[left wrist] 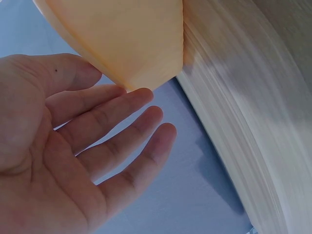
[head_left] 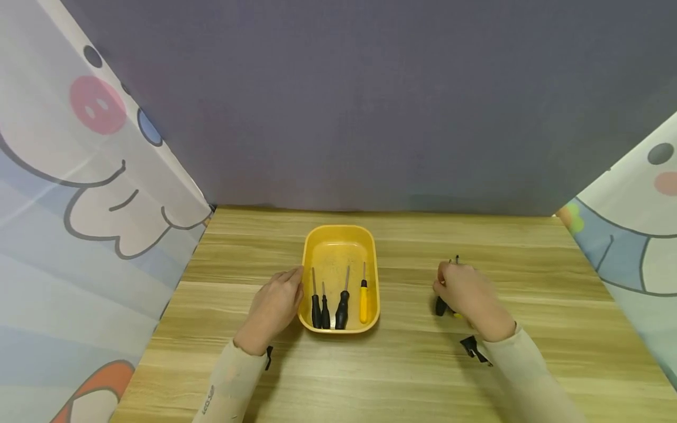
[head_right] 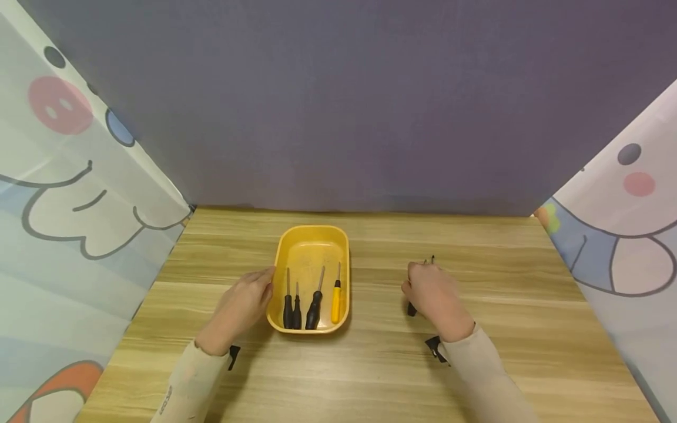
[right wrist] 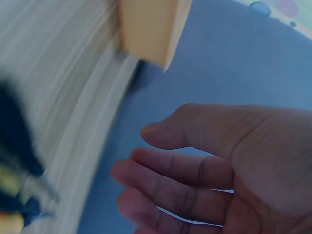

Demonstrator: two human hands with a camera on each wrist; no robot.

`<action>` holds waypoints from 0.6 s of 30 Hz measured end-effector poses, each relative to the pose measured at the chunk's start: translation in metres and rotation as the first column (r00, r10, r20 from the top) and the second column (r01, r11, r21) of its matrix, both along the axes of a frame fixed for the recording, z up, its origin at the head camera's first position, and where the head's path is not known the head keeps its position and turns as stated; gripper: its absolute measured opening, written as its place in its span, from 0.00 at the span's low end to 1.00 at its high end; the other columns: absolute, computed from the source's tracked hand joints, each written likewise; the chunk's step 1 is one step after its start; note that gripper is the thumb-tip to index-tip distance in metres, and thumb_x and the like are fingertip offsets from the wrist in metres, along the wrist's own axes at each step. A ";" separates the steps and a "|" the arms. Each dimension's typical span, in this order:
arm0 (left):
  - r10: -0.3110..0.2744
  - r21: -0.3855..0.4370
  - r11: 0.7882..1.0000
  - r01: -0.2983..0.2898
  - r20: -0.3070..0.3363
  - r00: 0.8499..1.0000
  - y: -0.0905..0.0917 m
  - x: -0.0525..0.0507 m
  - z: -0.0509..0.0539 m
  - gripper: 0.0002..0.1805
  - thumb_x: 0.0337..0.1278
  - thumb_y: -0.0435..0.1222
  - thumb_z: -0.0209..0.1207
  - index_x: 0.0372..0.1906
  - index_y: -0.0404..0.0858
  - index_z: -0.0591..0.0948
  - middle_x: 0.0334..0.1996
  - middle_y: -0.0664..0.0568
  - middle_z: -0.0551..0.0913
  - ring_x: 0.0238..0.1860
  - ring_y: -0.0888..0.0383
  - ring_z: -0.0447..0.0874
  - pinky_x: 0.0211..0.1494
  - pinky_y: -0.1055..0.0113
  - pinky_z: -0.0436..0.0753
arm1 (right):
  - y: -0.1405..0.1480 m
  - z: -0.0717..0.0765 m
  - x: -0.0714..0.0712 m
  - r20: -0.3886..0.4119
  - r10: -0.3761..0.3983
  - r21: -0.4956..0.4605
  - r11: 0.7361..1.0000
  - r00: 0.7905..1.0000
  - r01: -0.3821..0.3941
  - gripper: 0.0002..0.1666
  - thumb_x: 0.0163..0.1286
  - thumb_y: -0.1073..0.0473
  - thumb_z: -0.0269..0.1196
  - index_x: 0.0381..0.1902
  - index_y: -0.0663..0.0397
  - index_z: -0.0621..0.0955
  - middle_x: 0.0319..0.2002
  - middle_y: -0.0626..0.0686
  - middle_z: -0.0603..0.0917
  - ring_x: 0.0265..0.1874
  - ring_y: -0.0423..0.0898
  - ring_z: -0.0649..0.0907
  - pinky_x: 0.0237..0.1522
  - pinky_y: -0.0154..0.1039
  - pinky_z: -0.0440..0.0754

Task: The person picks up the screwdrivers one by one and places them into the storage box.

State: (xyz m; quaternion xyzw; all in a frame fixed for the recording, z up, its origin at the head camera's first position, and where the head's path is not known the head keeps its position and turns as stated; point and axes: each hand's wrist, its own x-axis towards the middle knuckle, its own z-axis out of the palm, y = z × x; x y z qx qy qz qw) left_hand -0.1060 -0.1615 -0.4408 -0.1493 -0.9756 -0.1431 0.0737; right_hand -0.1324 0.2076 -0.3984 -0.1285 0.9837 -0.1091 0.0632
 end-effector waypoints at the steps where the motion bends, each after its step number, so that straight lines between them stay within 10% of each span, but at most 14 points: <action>1: 0.000 -0.002 1.000 0.000 0.000 1.000 0.000 0.000 0.000 0.23 0.68 0.32 0.58 0.64 0.27 0.76 0.59 0.37 0.80 0.56 0.38 0.80 0.57 0.47 0.82 | 0.005 -0.002 0.000 -0.002 -0.005 -0.002 1.000 1.000 0.005 0.07 0.68 0.61 0.64 0.30 0.57 0.79 0.20 0.48 0.75 0.14 0.44 0.72 0.14 0.37 0.69; 18: -0.001 -0.007 1.000 0.001 -0.012 1.000 0.000 0.000 0.000 0.23 0.68 0.32 0.59 0.64 0.27 0.76 0.57 0.37 0.81 0.55 0.40 0.81 0.55 0.48 0.83 | 0.071 -0.024 -0.003 0.229 -0.154 0.006 0.988 0.961 0.157 0.13 0.74 0.55 0.58 0.30 0.54 0.78 0.20 0.48 0.75 0.17 0.45 0.73 0.16 0.38 0.69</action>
